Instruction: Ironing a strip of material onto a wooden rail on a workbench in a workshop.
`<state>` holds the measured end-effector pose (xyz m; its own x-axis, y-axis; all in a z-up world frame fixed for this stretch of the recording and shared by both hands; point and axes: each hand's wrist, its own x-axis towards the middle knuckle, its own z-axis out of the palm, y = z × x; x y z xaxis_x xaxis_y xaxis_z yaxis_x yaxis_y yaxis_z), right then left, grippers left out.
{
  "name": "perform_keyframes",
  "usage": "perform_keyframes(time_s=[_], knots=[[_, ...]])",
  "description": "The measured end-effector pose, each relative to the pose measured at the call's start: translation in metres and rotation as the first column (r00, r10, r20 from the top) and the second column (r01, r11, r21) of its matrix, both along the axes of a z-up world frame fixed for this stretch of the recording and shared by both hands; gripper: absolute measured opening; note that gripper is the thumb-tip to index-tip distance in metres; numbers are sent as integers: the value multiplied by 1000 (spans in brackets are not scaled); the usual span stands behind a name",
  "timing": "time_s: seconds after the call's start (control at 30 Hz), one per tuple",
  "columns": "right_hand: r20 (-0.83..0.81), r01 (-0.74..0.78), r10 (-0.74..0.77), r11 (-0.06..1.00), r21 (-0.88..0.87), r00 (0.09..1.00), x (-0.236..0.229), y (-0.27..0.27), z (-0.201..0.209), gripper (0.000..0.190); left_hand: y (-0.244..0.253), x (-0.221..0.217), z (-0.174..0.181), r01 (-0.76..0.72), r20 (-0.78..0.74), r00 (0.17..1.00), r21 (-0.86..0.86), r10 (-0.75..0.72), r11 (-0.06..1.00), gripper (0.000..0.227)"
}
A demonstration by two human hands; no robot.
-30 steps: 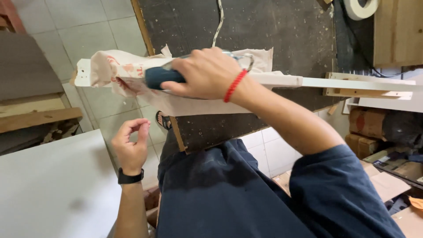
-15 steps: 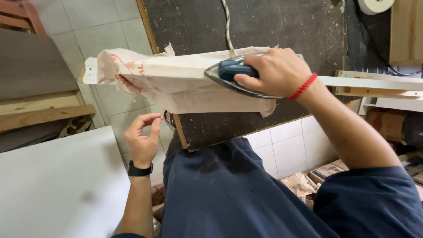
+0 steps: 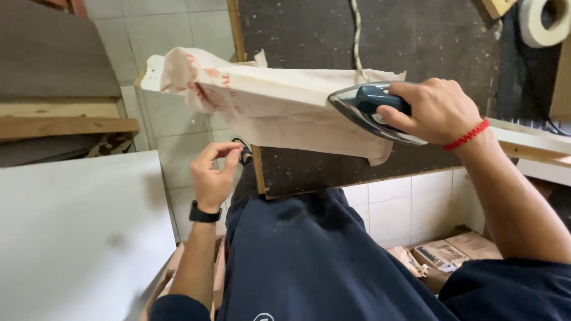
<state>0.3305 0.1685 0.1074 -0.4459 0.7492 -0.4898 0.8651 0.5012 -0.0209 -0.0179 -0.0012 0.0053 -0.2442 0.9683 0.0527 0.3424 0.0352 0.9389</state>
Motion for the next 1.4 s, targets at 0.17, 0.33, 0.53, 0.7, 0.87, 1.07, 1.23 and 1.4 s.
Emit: perform_keyframes(time_s=[0.17, 0.33, 0.53, 0.7, 0.87, 1.07, 1.23, 1.4], knots=[[23, -4, 4, 1000, 15, 1000, -12, 2, 0, 43, 3, 0, -4, -11, 8, 1000, 13, 11, 1000, 7], [0, -18, 18, 1000, 20, 1000, -34, 4, 1, 42, 2, -3, -8, 1, 17, 1000, 36, -2, 999, 7], [-80, 2, -4, 1000, -29, 997, -64, 7, 7, 46, 0, -7, -17, -70, 21, 997, 20, 69, 997, 4], [-98, -16, 11, 999, -45, 995, -96, 9, 11, 45, -2, -9, -19, -79, 42, 996, 20, 78, 997, 4], [-122, -29, 23, 999, -43, 992, -127, 10, 12, 48, -3, -12, -21, -94, 51, 994, 19, 93, 995, 4], [-145, -63, 54, 996, -58, 988, -168, 16, 15, 47, -7, -17, -18, -121, 64, 991, 29, 119, 992, 5], [-197, -138, 141, 990, 31, 970, -200, 21, 8, 50, -9, -21, -13, -72, 109, 992, 65, 65, 995, 11], [-250, -177, 185, 983, 55, 950, -232, 26, 7, 51, -11, -23, -12, -77, 90, 993, 54, 72, 996, 15]])
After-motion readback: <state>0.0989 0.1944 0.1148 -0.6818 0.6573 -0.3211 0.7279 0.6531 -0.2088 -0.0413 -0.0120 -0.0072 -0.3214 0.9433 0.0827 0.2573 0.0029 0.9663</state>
